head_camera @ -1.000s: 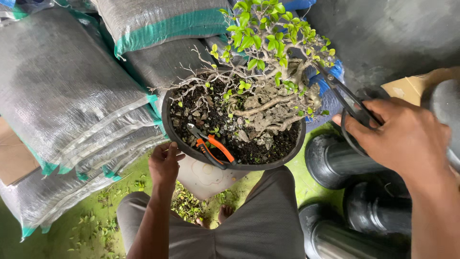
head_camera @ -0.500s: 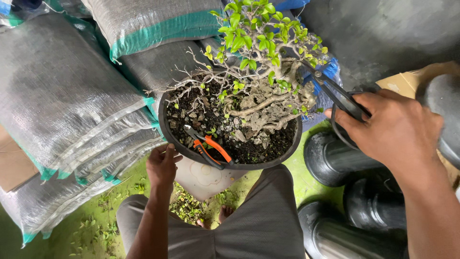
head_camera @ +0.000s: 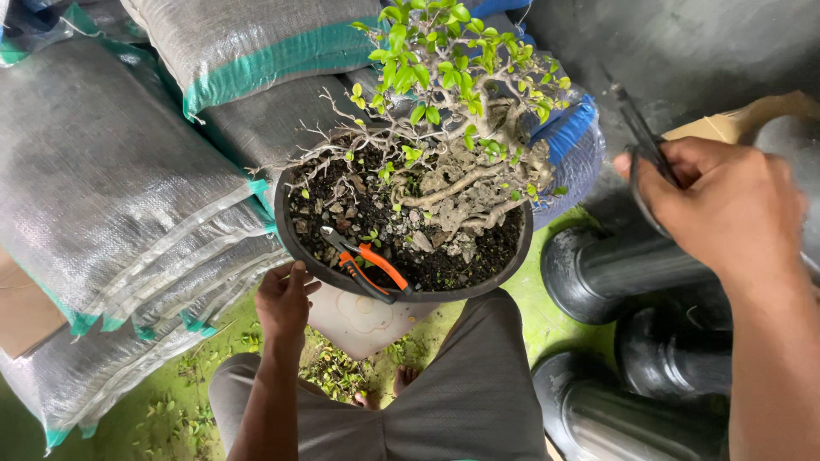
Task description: The person trims a potted bonsai tree using pruning shears. They rotate the pot to access different branches and remove leaves and small twigs, which fall onto the floor.
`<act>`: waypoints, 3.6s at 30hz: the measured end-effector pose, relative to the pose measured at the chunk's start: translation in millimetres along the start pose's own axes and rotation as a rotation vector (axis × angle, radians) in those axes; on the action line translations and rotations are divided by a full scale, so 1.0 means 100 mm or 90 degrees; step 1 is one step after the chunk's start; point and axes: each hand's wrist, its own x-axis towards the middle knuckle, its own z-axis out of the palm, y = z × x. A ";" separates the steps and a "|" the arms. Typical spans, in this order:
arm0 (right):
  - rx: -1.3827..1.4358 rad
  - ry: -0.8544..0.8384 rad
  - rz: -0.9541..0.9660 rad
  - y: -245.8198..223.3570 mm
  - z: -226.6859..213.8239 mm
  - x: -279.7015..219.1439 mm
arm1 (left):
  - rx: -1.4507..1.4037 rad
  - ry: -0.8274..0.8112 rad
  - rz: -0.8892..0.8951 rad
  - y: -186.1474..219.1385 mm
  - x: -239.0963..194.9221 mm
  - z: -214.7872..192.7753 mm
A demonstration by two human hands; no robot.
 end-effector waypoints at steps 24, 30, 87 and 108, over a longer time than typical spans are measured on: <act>-0.018 -0.162 0.076 -0.10 0.07 -0.12 | -0.102 -0.069 -0.098 -0.09 -0.52 0.29; -0.074 -0.140 0.001 -0.21 0.16 0.16 | -0.024 -0.057 -0.063 -0.14 -0.41 0.26; 0.775 -0.459 0.151 -0.06 0.36 0.22 | 0.037 -0.030 -0.067 -0.05 -0.46 0.25; 0.790 -0.462 0.120 0.03 0.57 0.33 | 0.058 -0.006 -0.051 -0.11 -0.44 0.26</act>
